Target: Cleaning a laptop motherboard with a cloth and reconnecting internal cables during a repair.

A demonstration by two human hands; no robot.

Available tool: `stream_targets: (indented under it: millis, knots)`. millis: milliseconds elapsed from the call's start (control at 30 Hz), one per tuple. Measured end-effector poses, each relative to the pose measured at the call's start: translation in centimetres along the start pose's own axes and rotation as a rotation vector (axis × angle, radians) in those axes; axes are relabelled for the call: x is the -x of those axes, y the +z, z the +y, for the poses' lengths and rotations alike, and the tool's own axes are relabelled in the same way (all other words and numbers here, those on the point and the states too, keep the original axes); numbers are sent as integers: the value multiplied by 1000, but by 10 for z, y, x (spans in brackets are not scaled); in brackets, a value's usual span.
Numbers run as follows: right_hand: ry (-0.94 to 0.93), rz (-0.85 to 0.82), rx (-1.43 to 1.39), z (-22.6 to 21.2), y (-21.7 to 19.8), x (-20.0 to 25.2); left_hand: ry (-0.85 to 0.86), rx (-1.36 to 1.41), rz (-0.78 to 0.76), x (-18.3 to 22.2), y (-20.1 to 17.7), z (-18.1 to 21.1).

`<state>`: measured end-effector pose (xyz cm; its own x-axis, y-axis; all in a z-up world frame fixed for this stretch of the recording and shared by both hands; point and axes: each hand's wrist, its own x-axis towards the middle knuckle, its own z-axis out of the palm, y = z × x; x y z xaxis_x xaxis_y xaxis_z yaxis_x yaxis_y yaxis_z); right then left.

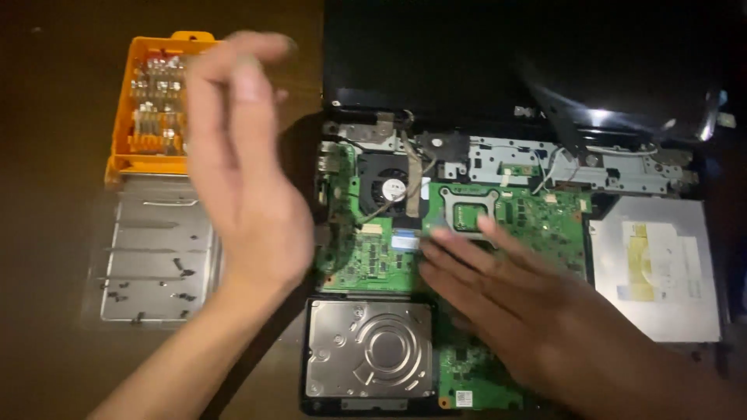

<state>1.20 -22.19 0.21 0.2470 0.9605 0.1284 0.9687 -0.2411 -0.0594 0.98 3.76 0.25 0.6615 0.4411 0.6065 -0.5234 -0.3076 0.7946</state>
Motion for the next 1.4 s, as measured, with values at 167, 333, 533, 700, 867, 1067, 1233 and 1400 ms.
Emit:
stream_targets:
  millis: [167, 333, 533, 700, 867, 1067, 1233, 1400]
  knots:
    - [496, -331, -123, 9, -18, -4, -38, -147, 168, -20, -24, 8]
    - [718, -12, -399, -7, -54, -29, -32, -135, 217, -22, -29, -1]
    - [165, 141, -498, -9, -26, -56, -19, -122, 191, -20, -27, -6]
    - [-125, 118, -8, 9, 0, -44, -37, -60, 227, -23, -26, -9]
    - [-68, 131, -15, 3, -9, -38, 39, -127, 241, -22, -26, -7]
    - [146, 7, -82, 7, 1, -53, 62, -203, 263, -19, -26, 1]
    - [29, 61, -67, -11, 1, -61, 106, -213, 244, -21, -24, 2]
    - [99, -152, -261, -8, -27, -72, 121, -195, 243, -18, -24, 4]
